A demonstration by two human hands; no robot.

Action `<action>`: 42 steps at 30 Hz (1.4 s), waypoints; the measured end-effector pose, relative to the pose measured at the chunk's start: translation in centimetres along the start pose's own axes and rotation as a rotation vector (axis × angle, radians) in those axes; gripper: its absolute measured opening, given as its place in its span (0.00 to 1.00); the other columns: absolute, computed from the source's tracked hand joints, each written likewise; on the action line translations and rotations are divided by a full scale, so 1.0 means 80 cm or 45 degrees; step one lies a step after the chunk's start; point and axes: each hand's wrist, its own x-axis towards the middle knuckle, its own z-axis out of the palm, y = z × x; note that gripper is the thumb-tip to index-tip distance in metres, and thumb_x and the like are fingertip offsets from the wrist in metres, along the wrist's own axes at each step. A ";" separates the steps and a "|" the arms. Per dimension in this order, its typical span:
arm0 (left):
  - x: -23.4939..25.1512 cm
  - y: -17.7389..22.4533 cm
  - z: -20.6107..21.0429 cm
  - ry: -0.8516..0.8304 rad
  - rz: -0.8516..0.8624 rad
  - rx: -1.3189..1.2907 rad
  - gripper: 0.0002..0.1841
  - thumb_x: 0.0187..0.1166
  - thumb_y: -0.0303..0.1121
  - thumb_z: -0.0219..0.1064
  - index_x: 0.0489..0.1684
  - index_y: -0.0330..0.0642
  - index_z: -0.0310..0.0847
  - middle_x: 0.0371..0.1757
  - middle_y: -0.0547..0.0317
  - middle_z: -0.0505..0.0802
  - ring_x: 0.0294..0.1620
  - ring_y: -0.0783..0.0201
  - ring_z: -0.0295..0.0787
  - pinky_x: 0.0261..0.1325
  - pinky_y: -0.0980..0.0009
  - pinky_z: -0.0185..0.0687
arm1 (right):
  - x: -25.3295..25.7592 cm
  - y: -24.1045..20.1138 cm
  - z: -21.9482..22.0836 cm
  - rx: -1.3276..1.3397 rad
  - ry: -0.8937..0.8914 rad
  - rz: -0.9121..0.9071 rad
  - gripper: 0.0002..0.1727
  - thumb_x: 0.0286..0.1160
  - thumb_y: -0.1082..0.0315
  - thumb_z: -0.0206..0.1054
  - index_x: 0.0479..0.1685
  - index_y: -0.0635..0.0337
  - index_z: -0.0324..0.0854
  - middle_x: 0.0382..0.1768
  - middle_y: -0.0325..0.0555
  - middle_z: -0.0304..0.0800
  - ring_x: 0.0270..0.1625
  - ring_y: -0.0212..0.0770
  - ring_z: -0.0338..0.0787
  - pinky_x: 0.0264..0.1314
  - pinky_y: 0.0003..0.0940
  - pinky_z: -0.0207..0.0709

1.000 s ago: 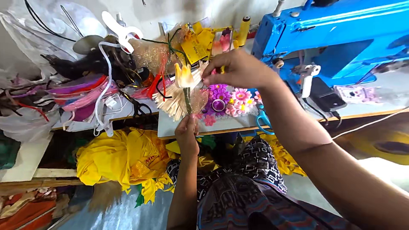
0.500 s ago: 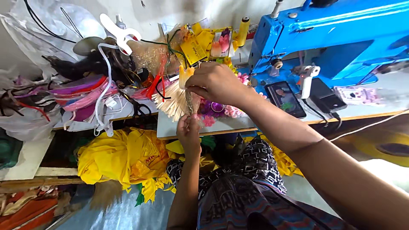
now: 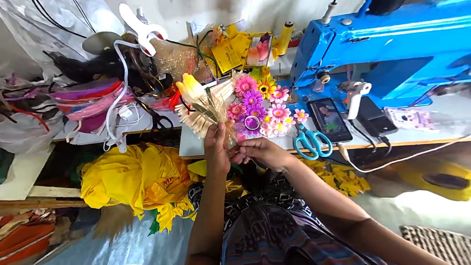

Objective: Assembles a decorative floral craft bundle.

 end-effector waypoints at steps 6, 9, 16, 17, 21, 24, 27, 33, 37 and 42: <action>0.013 0.007 -0.024 -0.263 -0.169 -0.102 0.11 0.90 0.30 0.52 0.52 0.50 0.83 0.55 0.60 0.95 0.56 0.66 0.93 0.58 0.69 0.89 | 0.002 0.007 0.001 0.588 -0.143 0.206 0.13 0.87 0.70 0.55 0.45 0.56 0.88 0.24 0.30 0.86 0.23 0.21 0.82 0.29 0.15 0.77; 0.016 0.012 -0.024 -0.208 -0.152 -0.005 0.10 0.88 0.30 0.56 0.45 0.50 0.86 0.49 0.62 0.96 0.50 0.69 0.93 0.55 0.70 0.89 | 0.007 0.019 0.008 0.699 -0.163 0.206 0.12 0.86 0.69 0.56 0.47 0.56 0.87 0.23 0.28 0.83 0.19 0.18 0.75 0.23 0.12 0.70; 0.001 0.015 0.005 0.222 0.216 0.358 0.06 0.76 0.27 0.74 0.44 0.42 0.84 0.36 0.67 0.95 0.37 0.75 0.91 0.48 0.75 0.88 | 0.016 0.022 0.040 0.414 0.294 0.064 0.11 0.85 0.75 0.59 0.46 0.64 0.89 0.25 0.33 0.87 0.20 0.19 0.74 0.24 0.14 0.67; 0.000 0.013 0.007 0.243 0.274 0.367 0.06 0.76 0.27 0.74 0.45 0.41 0.84 0.36 0.66 0.95 0.37 0.75 0.92 0.48 0.75 0.89 | 0.017 0.023 0.044 0.367 0.344 0.033 0.10 0.85 0.75 0.60 0.46 0.65 0.89 0.25 0.34 0.88 0.21 0.19 0.75 0.25 0.14 0.68; 0.000 0.008 0.009 0.215 0.304 0.355 0.07 0.82 0.29 0.68 0.51 0.40 0.81 0.41 0.63 0.96 0.43 0.73 0.93 0.51 0.73 0.87 | 0.019 0.028 0.051 0.336 0.405 -0.033 0.10 0.84 0.75 0.61 0.47 0.66 0.89 0.26 0.36 0.89 0.22 0.20 0.76 0.26 0.15 0.69; -0.001 0.013 0.007 0.148 0.193 0.313 0.10 0.84 0.31 0.67 0.58 0.41 0.81 0.45 0.63 0.95 0.47 0.72 0.92 0.56 0.72 0.87 | 0.018 0.032 0.047 0.395 0.328 -0.065 0.12 0.86 0.74 0.58 0.47 0.65 0.89 0.25 0.34 0.87 0.20 0.19 0.73 0.24 0.14 0.66; 0.001 0.016 0.005 0.122 0.115 0.231 0.07 0.84 0.30 0.66 0.53 0.42 0.85 0.48 0.61 0.95 0.48 0.71 0.91 0.55 0.73 0.86 | 0.016 0.036 0.042 0.409 0.278 -0.079 0.13 0.86 0.73 0.57 0.47 0.64 0.89 0.24 0.33 0.87 0.20 0.18 0.73 0.24 0.14 0.66; 0.001 0.010 0.009 0.163 0.068 0.127 0.06 0.83 0.29 0.68 0.52 0.44 0.82 0.49 0.61 0.95 0.52 0.69 0.92 0.58 0.70 0.86 | 0.012 0.043 0.039 0.491 0.225 -0.077 0.15 0.88 0.72 0.53 0.47 0.63 0.89 0.24 0.32 0.86 0.20 0.18 0.73 0.23 0.13 0.65; -0.003 0.011 0.011 0.131 0.137 0.217 0.16 0.80 0.25 0.70 0.63 0.44 0.77 0.48 0.63 0.95 0.50 0.71 0.92 0.57 0.71 0.87 | 0.009 0.051 0.032 0.508 0.180 -0.108 0.15 0.88 0.70 0.53 0.46 0.60 0.89 0.26 0.30 0.87 0.20 0.17 0.74 0.23 0.13 0.66; 0.008 0.033 -0.006 -0.057 0.287 0.399 0.27 0.80 0.34 0.69 0.79 0.41 0.70 0.73 0.61 0.84 0.68 0.68 0.83 0.71 0.65 0.80 | 0.003 0.057 0.022 0.519 0.152 -0.123 0.15 0.88 0.69 0.55 0.48 0.62 0.89 0.25 0.30 0.87 0.20 0.17 0.74 0.24 0.13 0.66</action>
